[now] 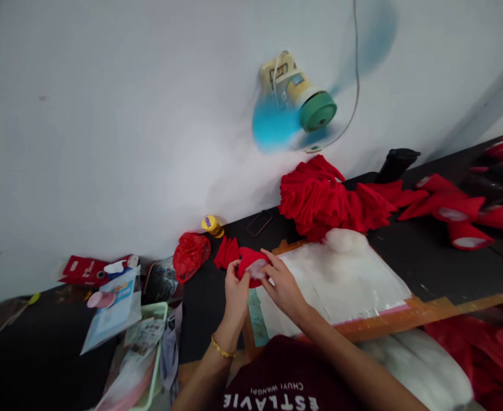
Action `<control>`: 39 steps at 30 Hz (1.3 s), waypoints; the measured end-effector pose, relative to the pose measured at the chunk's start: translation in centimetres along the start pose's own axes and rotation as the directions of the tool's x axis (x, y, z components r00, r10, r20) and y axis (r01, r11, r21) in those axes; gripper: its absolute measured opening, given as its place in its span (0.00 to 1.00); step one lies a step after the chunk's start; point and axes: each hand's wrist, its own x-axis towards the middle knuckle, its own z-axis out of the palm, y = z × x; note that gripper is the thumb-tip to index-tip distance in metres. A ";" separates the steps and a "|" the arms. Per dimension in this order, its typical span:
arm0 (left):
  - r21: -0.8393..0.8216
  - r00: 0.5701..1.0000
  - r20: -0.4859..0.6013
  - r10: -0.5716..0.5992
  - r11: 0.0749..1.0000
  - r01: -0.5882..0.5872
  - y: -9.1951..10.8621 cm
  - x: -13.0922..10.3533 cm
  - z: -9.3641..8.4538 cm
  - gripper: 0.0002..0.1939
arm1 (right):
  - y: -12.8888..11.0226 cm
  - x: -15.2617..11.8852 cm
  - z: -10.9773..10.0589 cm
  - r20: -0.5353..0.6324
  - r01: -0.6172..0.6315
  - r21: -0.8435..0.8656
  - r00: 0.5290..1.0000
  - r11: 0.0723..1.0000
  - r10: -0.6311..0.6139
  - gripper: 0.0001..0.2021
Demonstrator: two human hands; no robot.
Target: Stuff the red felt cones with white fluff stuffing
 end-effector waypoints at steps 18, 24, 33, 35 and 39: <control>0.120 0.951 0.026 0.308 0.943 -0.309 -1.3 -1.3 -1.3 0.14 | 5.8 -1.4 -1.9 0.222 -0.358 0.371 0.930 0.857 0.293 0.27; -0.046 0.928 0.201 0.315 0.949 -0.312 -2.4 -2.7 -2.0 0.18 | 1.6 0.1 0.2 0.212 -0.481 0.447 0.876 0.754 0.433 0.17; -0.579 0.816 0.439 -0.376 0.576 0.577 -0.9 -1.1 -1.5 0.25 | 0.1 -1.7 1.1 0.202 -0.285 0.191 0.948 0.939 0.247 0.31; -0.634 0.786 0.454 -0.420 0.468 0.616 -0.7 -0.9 -0.9 0.22 | -0.3 -2.3 0.3 0.108 -0.146 0.075 0.985 0.986 0.137 0.27; -0.685 0.741 0.537 -0.402 0.304 0.662 -0.9 -0.7 -0.8 0.20 | -0.3 -3.8 -1.7 -0.062 0.116 -0.164 0.990 0.980 -0.127 0.14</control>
